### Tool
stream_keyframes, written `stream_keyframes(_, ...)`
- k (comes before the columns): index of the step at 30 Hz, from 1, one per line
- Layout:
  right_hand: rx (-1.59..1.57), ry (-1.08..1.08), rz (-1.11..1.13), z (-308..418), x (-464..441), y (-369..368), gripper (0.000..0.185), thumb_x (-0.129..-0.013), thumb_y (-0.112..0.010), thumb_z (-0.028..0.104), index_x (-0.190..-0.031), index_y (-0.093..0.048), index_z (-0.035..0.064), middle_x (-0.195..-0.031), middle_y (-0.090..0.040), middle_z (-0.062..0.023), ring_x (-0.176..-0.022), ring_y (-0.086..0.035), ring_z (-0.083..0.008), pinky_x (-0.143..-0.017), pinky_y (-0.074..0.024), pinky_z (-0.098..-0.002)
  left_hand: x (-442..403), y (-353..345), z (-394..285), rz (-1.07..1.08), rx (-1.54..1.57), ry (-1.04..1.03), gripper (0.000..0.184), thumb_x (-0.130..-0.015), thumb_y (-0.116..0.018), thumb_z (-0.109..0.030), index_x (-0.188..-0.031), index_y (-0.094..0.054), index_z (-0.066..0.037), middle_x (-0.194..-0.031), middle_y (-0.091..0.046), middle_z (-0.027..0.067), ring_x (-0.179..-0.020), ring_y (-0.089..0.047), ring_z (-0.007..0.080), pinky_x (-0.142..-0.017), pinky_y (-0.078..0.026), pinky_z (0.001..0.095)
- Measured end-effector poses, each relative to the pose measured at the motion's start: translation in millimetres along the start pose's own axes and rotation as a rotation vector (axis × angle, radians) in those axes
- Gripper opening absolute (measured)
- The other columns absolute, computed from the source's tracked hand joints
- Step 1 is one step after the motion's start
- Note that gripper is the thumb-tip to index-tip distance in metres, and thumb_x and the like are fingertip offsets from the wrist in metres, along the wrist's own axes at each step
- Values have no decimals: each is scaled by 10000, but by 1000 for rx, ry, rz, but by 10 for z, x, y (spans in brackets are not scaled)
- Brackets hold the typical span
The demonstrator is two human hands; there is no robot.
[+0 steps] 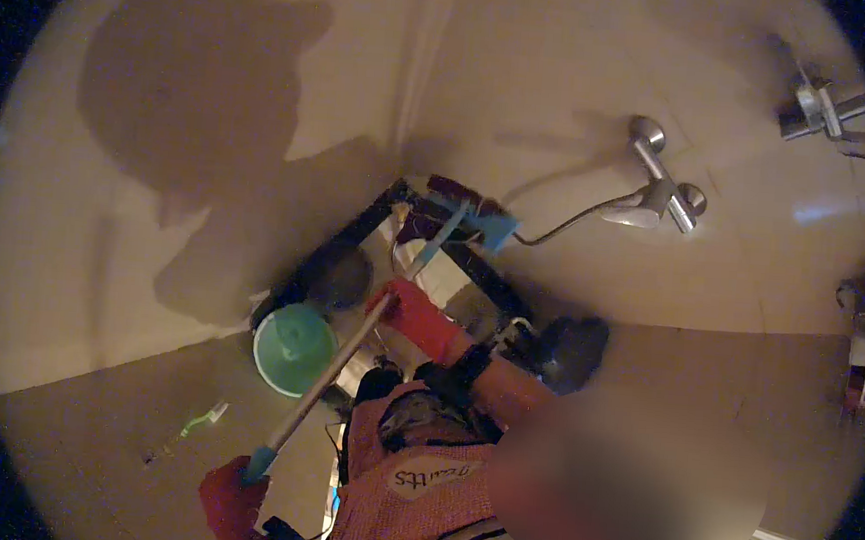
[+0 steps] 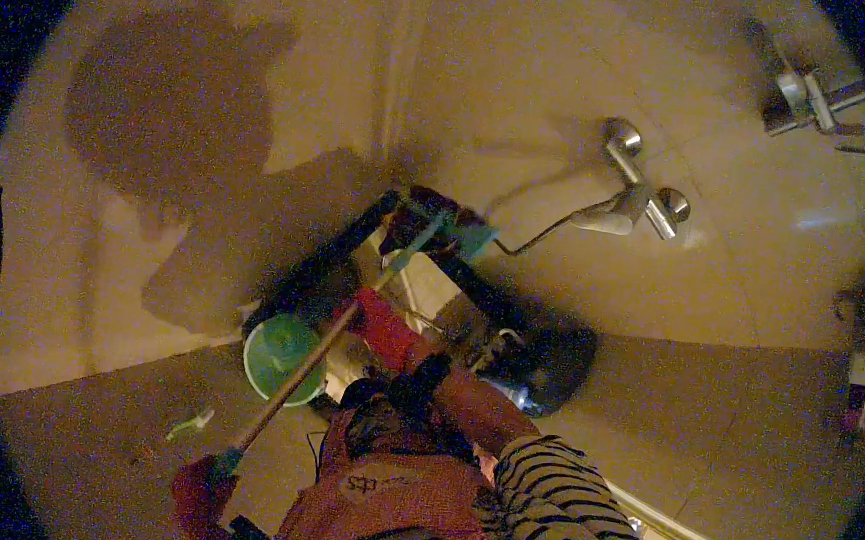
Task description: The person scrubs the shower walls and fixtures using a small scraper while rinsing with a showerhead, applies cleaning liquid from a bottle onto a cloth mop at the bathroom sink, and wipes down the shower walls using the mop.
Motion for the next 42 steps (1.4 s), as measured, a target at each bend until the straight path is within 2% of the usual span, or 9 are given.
stream_keyframes(2,-271,-332,-81,372,-89,-50,245,-909,-494,256,-991,-468,28,-869,-577,-119,-841,-601,-243,-824,-503,-404,-126,-224,72,225,380,161,348,-639,-740,-218,-970,-683,-130,-760,-664,133,-618,-634,233,-562,-487,359)
stream_keyframes(7,-99,-73,-476,1012,-153,-132,228,-871,-550,158,-1026,-454,21,-842,-574,-114,-700,-600,-227,-614,-534,-381,-658,-1114,112,468,939,-9,402,-677,-736,-274,-1021,-652,-84,-749,-654,135,-643,-641,219,-586,-486,363)
stream_keyframes(12,-36,41,-699,868,-187,441,337,-887,-536,172,-1132,-365,17,-792,-547,-104,-610,-597,-218,-557,-542,-365,-1084,-1646,-548,49,656,-295,396,-727,-705,-320,-1038,-636,-85,-802,-663,148,-733,-649,315,-626,-494,402)
stream_keyframes(18,8,-72,-681,540,-154,604,281,-907,-503,212,-1082,-370,35,-758,-516,-79,-566,-557,-188,-523,-517,-339,-1007,-1964,-757,325,854,-51,373,-755,-665,-386,-963,-639,-78,-808,-667,135,-748,-648,318,-635,-496,409)
stream_keyframes(23,321,-273,-693,-138,-78,1015,217,-917,-477,235,-966,-352,64,-735,-481,-69,-549,-533,-170,-468,-470,-333,-654,-2621,-1005,473,508,-108,457,-745,-630,-449,-1070,-592,-129,-823,-665,151,-780,-642,338,-650,-507,424)
stream_keyframes(28,305,-428,-515,-1047,-352,1740,221,-912,-494,195,-1017,-361,53,-793,-511,-100,-688,-555,-199,-542,-491,-334,-751,-2607,-1587,390,570,-30,437,-759,-610,-422,-1028,-596,-78,-717,-645,152,-679,-637,337,-591,-506,415)
stream_keyframes(32,244,-477,-288,-1452,-1062,1926,222,-903,-505,246,-998,-376,91,-745,-507,-73,-558,-526,-184,-479,-462,-326,-1133,-2925,-1883,392,613,100,383,-778,-588,-414,-948,-599,-72,-732,-648,155,-699,-641,332,-597,-499,419)
stream_keyframes(34,140,-519,-197,-1499,-1678,2071,213,-892,-518,227,-993,-390,90,-737,-513,-65,-562,-530,-187,-497,-470,-325,-1286,-3448,-2162,510,986,551,357,-791,-581,-384,-943,-593,-61,-758,-650,167,-731,-640,341,-609,-498,431)
stream_keyframes(42,186,-490,-259,-2027,-1921,2310,175,-888,-518,183,-1002,-433,81,-792,-524,-50,-627,-545,-180,-516,-475,-333,-1958,-3003,-2521,579,734,302,378,-806,-555,-296,-1031,-541,8,-791,-641,218,-778,-632,387,-656,-511,447)
Point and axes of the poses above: each hand's wrist, its own x-axis away from the middle knuckle, its own y-axis out of the back of the hand, z = x × y, the point moved 2 cm from there along -x, towards the middle knuckle
